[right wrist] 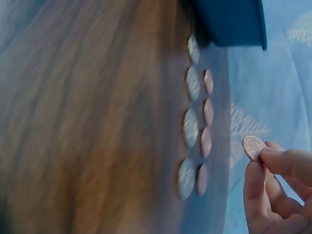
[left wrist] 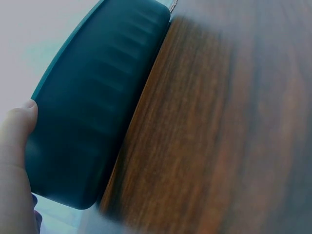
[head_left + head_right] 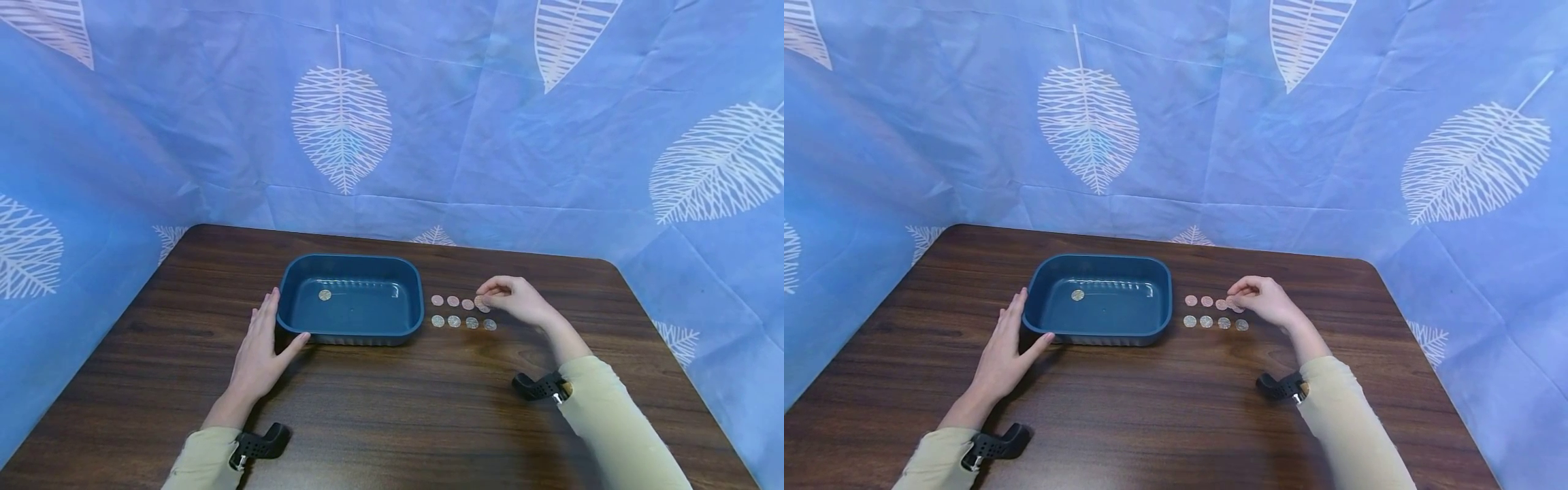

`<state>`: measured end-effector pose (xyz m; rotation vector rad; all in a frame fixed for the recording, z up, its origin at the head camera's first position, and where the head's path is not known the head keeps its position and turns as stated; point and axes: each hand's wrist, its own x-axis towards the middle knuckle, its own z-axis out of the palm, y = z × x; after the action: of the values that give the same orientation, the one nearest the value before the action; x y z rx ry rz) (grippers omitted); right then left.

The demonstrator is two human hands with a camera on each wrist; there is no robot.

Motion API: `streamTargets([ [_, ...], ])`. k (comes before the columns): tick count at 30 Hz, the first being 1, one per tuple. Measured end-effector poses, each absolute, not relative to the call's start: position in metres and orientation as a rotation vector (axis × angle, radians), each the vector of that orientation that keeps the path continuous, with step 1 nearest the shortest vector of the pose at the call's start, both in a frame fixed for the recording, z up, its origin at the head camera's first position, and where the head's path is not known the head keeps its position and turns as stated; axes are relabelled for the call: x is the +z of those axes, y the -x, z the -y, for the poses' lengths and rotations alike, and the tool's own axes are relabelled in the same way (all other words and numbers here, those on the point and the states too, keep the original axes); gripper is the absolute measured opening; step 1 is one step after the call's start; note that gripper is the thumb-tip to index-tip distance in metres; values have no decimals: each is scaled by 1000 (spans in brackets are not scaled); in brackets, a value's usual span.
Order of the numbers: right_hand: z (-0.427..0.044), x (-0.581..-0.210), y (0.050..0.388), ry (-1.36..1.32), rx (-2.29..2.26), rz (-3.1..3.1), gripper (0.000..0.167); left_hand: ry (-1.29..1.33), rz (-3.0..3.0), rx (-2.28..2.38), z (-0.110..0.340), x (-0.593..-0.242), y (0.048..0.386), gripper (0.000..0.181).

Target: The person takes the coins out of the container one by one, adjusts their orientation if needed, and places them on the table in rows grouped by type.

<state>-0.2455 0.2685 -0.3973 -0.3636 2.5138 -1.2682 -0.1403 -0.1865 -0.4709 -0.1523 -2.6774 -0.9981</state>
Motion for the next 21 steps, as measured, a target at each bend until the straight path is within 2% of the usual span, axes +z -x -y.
streamTargets([
  [12, -295, -411, 243, 280, -1228, -2587, 26, 151, 2678, -998, 186, -469, 140, 90],
  [21, -299, -420, 244, 198, -1094, -2688, 19, 155, 2683, -1004, 186, -466, 140, 90],
])
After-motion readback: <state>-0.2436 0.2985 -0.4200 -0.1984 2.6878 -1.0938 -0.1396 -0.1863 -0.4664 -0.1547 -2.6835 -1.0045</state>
